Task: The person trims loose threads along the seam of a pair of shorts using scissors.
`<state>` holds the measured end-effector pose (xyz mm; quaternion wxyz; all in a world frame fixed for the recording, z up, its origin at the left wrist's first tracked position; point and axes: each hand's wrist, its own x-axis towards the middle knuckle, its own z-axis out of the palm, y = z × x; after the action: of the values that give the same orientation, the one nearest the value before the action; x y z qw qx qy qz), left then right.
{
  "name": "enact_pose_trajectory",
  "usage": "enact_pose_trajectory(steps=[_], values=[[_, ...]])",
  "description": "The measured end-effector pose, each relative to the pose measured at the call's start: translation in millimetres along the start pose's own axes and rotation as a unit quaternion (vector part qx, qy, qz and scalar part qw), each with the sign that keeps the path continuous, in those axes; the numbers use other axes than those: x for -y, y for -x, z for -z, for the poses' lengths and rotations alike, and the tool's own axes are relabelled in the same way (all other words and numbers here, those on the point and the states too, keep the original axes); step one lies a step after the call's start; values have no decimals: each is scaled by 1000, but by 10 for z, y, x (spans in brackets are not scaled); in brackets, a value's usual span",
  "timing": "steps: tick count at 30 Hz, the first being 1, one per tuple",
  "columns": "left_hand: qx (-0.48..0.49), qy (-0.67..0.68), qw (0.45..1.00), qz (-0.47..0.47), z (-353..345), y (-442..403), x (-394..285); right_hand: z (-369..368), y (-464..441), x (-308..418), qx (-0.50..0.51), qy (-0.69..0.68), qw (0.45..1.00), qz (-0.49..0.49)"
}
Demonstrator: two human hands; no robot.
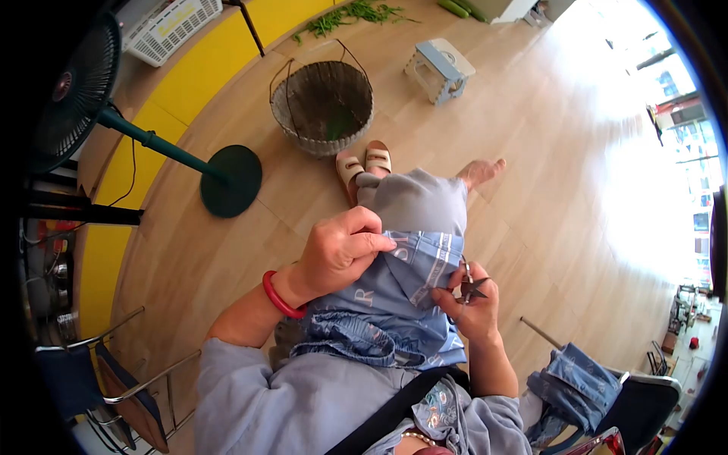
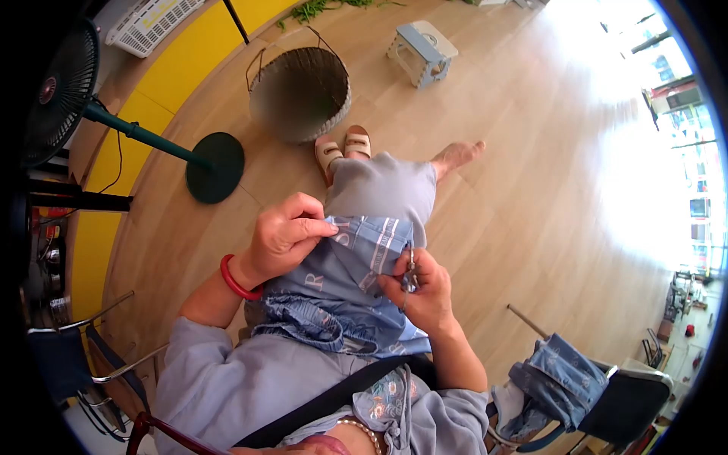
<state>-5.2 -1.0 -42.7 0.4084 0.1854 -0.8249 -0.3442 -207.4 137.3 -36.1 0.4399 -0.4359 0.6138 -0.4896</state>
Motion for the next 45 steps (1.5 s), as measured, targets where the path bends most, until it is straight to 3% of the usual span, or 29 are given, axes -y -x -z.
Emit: enact_pose_trajectory(steps=[4,18,29,34,37,40,45], values=[[24,18,999,17,-58,113,-1,-30,103,-73,-14,17,997,-78],[11,32,998,51,-80,156,-17,-77,87,-152,-12,-17,997,-75],[6,34,998,47,-85,136,-55,13,44,-57,-34,-227,971,-67],[14,6,999,35,-62,108,-114,12,5,-14,-46,-235,969,-58],[40,19,998,37,-33,96,-172,-49,-29,42,-47,-209,975,-55],[169,55,984,5,84,14,-277,-83,-75,141,-11,-209,974,-82],[161,58,985,4,206,-398,-212,-93,-102,332,73,-189,979,-30]])
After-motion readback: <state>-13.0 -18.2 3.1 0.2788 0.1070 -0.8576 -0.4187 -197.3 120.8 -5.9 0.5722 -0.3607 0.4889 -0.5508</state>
